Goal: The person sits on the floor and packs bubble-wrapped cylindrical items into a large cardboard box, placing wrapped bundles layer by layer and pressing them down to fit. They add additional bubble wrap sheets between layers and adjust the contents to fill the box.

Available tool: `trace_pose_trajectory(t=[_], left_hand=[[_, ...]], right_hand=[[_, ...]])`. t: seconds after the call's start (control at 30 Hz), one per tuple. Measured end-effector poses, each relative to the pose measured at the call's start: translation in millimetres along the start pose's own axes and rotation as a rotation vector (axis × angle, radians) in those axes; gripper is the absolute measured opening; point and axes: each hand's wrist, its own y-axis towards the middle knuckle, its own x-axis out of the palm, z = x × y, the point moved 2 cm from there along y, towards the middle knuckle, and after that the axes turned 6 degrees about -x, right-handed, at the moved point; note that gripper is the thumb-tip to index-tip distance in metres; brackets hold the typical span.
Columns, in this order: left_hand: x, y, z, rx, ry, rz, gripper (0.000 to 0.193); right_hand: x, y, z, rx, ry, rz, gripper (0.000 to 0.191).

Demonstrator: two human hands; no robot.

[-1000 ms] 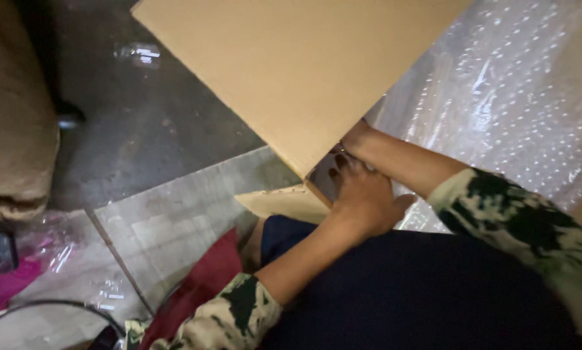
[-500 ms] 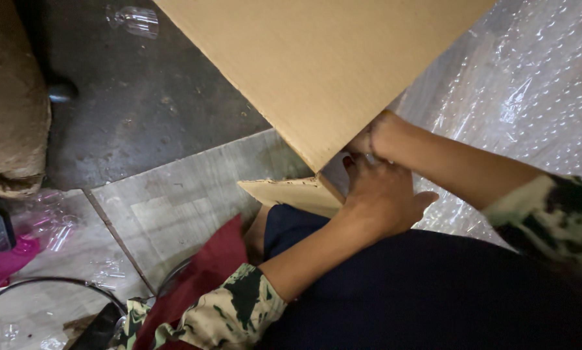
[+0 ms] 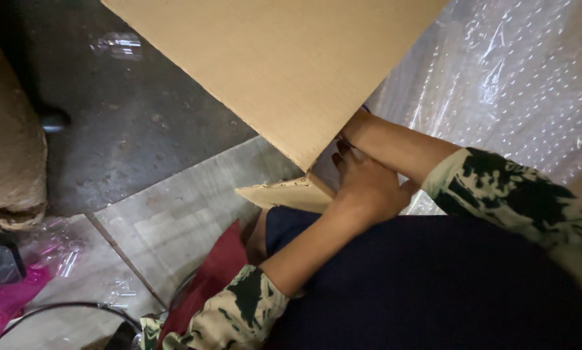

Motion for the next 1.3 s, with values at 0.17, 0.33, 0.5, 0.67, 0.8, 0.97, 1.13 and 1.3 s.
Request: trace_pose_trajectory(t=[0.17, 0.33, 0.5, 0.67, 0.8, 0.97, 1.13, 1.3], left_hand=[[0.5, -0.4, -0.7, 0.025, 0.017, 0.148, 0.097], [7.3, 0.1, -8.9, 0.028, -0.006, 0.05, 0.09], [14.1, 12.3, -27.7, 0.096, 0.037, 0.167, 0.074], [8.7, 42.4, -47.7, 0.139, 0.274, 0.129, 0.044], [-22.8, 57.3, -62.3, -0.015, 0.239, 0.363, 0.089], [-48.2, 74.7, -58.3, 0.087, -0.209, 0.321, 0.094], [-53.8, 100.3, -51.0, 0.082, -0.422, 0.204, 0.082], [-57.9, 100.3, -52.9, 0.077, -0.009, 0.293, 0.068]], right_hand=[[-2.8, 3.7, 2.7, -0.014, 0.002, 0.016, 0.029], [0.0, 4.5, 1.5, -0.038, 0.029, 0.043, 0.026], [-14.2, -38.7, -6.7, -0.204, 0.031, 0.006, 0.024], [-59.2, -116.7, 5.3, -0.122, -0.158, -0.191, 0.026], [-92.0, -212.0, 9.3, -0.079, 0.203, 0.568, 0.039], [-10.8, -309.4, 7.2, 0.924, 0.354, 0.543, 0.069], [71.5, -318.4, -5.7, 0.894, 0.848, 0.847, 0.098], [80.1, -309.9, 7.3, 1.025, 0.879, 0.756, 0.102]])
